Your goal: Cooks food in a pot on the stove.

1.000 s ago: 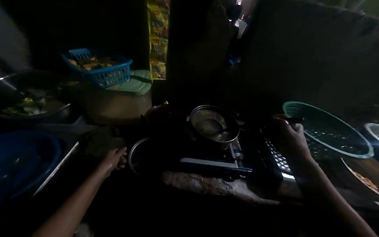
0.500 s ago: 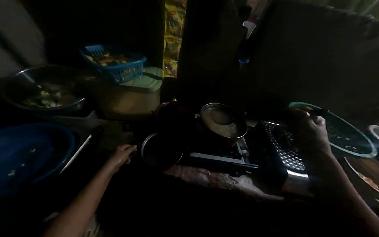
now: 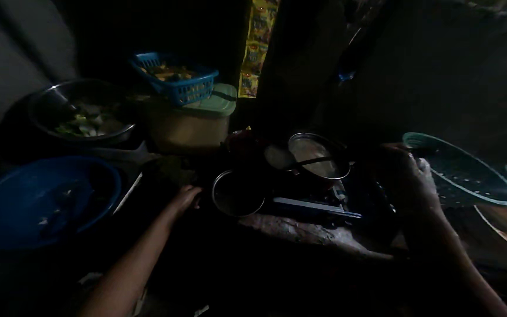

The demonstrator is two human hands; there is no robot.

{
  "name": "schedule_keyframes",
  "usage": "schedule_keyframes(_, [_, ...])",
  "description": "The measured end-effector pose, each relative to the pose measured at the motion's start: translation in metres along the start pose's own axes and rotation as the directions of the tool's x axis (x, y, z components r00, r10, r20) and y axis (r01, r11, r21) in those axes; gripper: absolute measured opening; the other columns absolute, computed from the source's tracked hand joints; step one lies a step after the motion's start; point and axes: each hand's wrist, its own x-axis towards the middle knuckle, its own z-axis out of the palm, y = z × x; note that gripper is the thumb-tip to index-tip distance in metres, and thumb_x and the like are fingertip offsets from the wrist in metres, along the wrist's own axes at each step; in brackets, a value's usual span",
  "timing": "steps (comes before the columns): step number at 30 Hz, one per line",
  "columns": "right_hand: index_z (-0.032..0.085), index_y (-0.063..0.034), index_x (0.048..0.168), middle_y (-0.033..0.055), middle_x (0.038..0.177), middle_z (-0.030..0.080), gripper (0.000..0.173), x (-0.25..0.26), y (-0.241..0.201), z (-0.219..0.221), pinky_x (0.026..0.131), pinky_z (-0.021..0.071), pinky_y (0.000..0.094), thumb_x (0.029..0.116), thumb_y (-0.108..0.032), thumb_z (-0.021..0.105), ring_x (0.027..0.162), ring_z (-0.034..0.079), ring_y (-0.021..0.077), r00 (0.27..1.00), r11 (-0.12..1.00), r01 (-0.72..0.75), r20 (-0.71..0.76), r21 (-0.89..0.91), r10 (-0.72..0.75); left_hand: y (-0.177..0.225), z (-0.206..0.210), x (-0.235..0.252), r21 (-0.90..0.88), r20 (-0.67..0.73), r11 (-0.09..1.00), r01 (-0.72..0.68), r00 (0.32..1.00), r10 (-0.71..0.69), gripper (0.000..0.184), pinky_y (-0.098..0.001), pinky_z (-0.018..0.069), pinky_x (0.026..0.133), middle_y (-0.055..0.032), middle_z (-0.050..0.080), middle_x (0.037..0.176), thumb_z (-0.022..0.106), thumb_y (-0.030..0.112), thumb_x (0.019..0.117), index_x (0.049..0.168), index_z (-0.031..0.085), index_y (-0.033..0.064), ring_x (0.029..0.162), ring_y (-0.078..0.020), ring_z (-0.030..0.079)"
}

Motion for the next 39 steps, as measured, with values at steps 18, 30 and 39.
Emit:
schedule_keyframes(18, [0.070, -0.0062, 0.100, 0.0160, 0.094, 0.067, 0.011, -0.097, 0.049, 0.065, 0.070, 0.0591, 0.0341, 0.0968, -0.010, 0.060, 0.081, 0.069, 0.0271, 0.466, 0.430, 0.861, 0.762, -0.272, -0.449, 0.005, -0.016, -0.012, 0.308, -0.057, 0.932, -0.193, 0.974, 0.221, 0.039, -0.0313, 0.0491, 0.070, -0.0178, 0.058, 0.109, 0.049, 0.003, 0.1054, 0.144, 0.046, -0.0014, 0.078, -0.0169, 0.055])
schedule_keyframes(30, [0.071, 0.0025, 0.102, 0.0167, 0.094, 0.070, 0.018, -0.015, 0.034, -0.037, 0.074, 0.0584, 0.0392, 0.0898, -0.009, 0.063, 0.082, 0.070, 0.0261, 0.725, 0.432, 0.676, 0.437, -0.596, -0.532, -0.008, -0.022, -0.026, 0.466, -0.126, 0.842, -0.274, 0.921, 0.369, 0.035, -0.0480, 0.0518, 0.089, -0.0259, 0.064, 0.116, 0.054, 0.001, 0.1026, 0.137, 0.054, -0.0048, 0.098, -0.0322, 0.064])
schedule_keyframes(39, [0.067, 0.0032, 0.106, 0.0070, 0.088, 0.068, 0.012, 0.016, 0.053, -0.053, 0.068, 0.0549, 0.0256, 0.0991, -0.005, 0.062, 0.072, 0.062, 0.0055, 0.982, 0.867, 0.189, 0.082, -0.461, -0.170, -0.019, -0.016, -0.028, 0.385, -0.188, 0.883, -0.269, 0.914, 0.360, 0.031, -0.0482, 0.0516, 0.088, -0.0273, 0.064, 0.116, 0.059, 0.006, 0.1027, 0.131, 0.057, -0.0065, 0.097, -0.0324, 0.064])
